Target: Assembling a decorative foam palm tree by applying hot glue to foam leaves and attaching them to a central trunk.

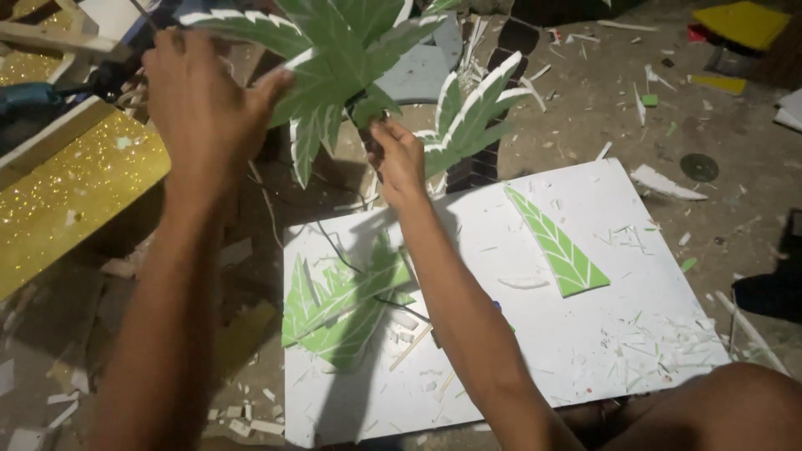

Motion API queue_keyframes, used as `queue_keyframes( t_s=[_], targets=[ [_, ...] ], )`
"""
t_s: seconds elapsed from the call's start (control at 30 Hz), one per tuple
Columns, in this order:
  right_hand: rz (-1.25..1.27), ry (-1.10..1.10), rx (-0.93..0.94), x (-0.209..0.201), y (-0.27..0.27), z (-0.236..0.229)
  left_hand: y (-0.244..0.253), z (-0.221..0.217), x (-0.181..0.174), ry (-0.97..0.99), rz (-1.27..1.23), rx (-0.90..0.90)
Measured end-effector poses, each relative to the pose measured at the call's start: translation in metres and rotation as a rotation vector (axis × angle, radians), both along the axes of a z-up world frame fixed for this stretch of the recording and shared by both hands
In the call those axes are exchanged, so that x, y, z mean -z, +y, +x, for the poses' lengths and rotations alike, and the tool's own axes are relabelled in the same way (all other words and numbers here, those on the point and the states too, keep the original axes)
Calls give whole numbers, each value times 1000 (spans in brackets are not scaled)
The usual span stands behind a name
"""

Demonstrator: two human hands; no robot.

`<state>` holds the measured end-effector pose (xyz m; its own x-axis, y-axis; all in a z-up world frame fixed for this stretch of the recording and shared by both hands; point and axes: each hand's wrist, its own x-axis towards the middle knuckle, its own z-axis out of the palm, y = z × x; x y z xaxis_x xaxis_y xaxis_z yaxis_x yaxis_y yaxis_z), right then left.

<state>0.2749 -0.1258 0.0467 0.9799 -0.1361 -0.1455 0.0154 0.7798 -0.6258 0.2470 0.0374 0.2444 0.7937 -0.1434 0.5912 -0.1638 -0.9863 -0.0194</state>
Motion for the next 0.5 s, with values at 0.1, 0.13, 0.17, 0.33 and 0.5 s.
queue_keyframes(
  t_s=[0.1, 0.13, 0.17, 0.33, 0.5],
  targets=[
    [-71, 52, -5, -13, 5, -2, 4, 35, -7, 337, -21, -60],
    [-75, 52, -4, -12, 5, 0, -6, 31, -17, 337, -24, -59],
    [-51, 58, -6, -11, 6, 2, -16, 26, -26, 424, -81, 33],
    [-74, 121, -13, -28, 4, 6, -15, 46, -29, 594, -304, 36],
    [-56, 85, -60, -22, 4, 17, -3, 62, -20, 587, -255, 76]
  ],
)
